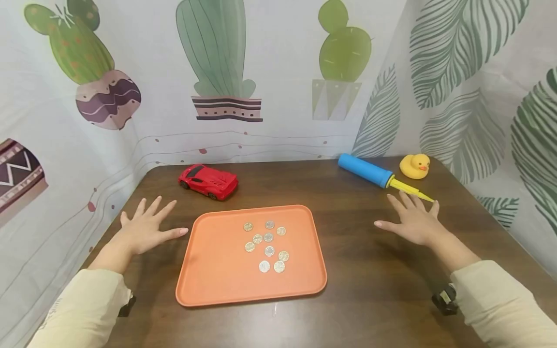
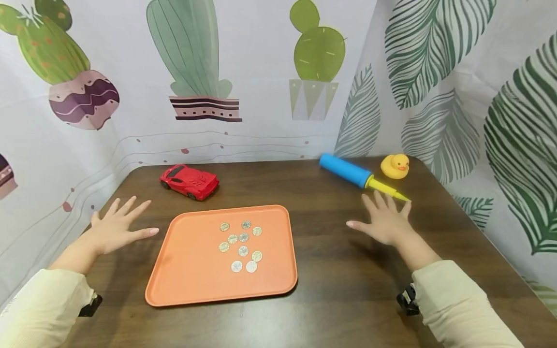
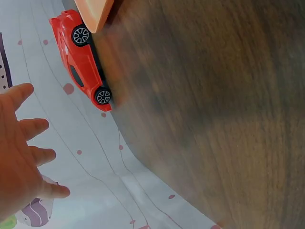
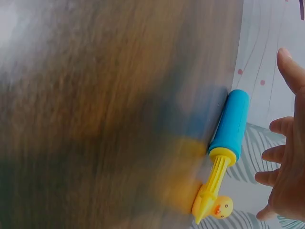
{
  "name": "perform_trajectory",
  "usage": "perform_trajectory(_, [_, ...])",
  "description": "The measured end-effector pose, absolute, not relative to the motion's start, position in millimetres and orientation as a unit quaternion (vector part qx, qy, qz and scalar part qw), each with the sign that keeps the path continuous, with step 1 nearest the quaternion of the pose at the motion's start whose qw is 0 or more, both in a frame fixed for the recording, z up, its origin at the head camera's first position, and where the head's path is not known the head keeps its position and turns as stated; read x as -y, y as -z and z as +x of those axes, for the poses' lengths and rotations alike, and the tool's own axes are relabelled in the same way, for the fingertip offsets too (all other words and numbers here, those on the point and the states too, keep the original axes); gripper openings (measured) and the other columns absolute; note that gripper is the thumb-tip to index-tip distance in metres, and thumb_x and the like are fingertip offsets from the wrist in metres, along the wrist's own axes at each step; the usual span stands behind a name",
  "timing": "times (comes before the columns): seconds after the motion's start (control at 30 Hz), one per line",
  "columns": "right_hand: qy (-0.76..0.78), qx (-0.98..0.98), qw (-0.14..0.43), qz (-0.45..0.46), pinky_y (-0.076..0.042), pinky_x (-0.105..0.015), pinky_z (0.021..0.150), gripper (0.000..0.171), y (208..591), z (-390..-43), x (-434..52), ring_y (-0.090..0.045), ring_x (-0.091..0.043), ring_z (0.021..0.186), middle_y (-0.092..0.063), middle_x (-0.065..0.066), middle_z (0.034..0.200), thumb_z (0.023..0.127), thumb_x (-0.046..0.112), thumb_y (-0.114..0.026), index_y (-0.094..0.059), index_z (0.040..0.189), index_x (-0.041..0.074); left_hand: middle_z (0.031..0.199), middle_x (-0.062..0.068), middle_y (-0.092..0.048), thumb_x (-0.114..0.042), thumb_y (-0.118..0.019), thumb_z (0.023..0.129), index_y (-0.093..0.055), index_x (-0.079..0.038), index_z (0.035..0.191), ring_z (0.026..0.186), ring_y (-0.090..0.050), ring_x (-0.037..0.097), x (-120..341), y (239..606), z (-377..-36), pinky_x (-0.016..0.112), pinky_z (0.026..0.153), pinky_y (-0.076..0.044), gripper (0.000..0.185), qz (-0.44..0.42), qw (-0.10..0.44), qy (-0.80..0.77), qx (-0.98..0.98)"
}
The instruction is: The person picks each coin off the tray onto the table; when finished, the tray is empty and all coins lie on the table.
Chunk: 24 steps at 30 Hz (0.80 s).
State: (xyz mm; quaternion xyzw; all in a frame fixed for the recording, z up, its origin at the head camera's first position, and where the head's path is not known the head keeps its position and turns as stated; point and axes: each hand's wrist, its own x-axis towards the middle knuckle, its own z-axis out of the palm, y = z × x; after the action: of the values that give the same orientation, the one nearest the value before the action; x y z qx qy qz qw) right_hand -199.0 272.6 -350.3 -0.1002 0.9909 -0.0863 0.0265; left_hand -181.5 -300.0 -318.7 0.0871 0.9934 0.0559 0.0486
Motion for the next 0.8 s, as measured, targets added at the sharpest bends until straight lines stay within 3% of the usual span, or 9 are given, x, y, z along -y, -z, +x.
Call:
perform_trajectory(0.27, [0.147, -0.977, 0.001, -0.151, -0.007, -0.065, 0.087, 0.082, 352, -201, -260, -0.016, -0.048, 0.118, -0.019, -0.031, 0.133, 0.08, 0.056, -0.044, -0.025, 0.132, -0.005, 0.137, 0.026, -0.011, -0.061, -0.044, 0.077, -0.015, -0.011, 0.139, 0.118, -0.009, 0.051, 299, 320, -178, 0.073, 0.075, -0.006, 0.085, 0.091, 0.068, -0.141, -0.983])
perform_trajectory(0.47, [0.243, -0.952, -0.015, -0.185, -0.019, -0.056, 0.093, 0.073, 352, -204, -240, -0.022, -0.042, 0.119, -0.027, -0.028, 0.13, 0.082, 0.044, -0.051, -0.029, 0.129, -0.008, 0.136, 0.026, -0.017, -0.047, -0.05, 0.081, -0.017, 0.0, 0.136, 0.121, -0.014, 0.045, 300, 324, -175, 0.062, 0.089, -0.015, 0.079, 0.117, 0.099, -0.244, -0.957])
perform_trajectory(0.8, [0.386, -0.898, -0.003, -0.211, -0.035, -0.049, 0.086, 0.059, 353, -209, -198, -0.043, -0.036, 0.107, -0.043, -0.023, 0.121, 0.082, 0.031, -0.058, -0.037, 0.124, -0.005, 0.128, 0.03, -0.028, -0.036, -0.055, 0.082, -0.016, 0.001, 0.136, 0.113, -0.03, 0.046, 297, 332, -176, 0.053, 0.084, -0.034, 0.076, 0.117, 0.155, -0.328, -0.925])
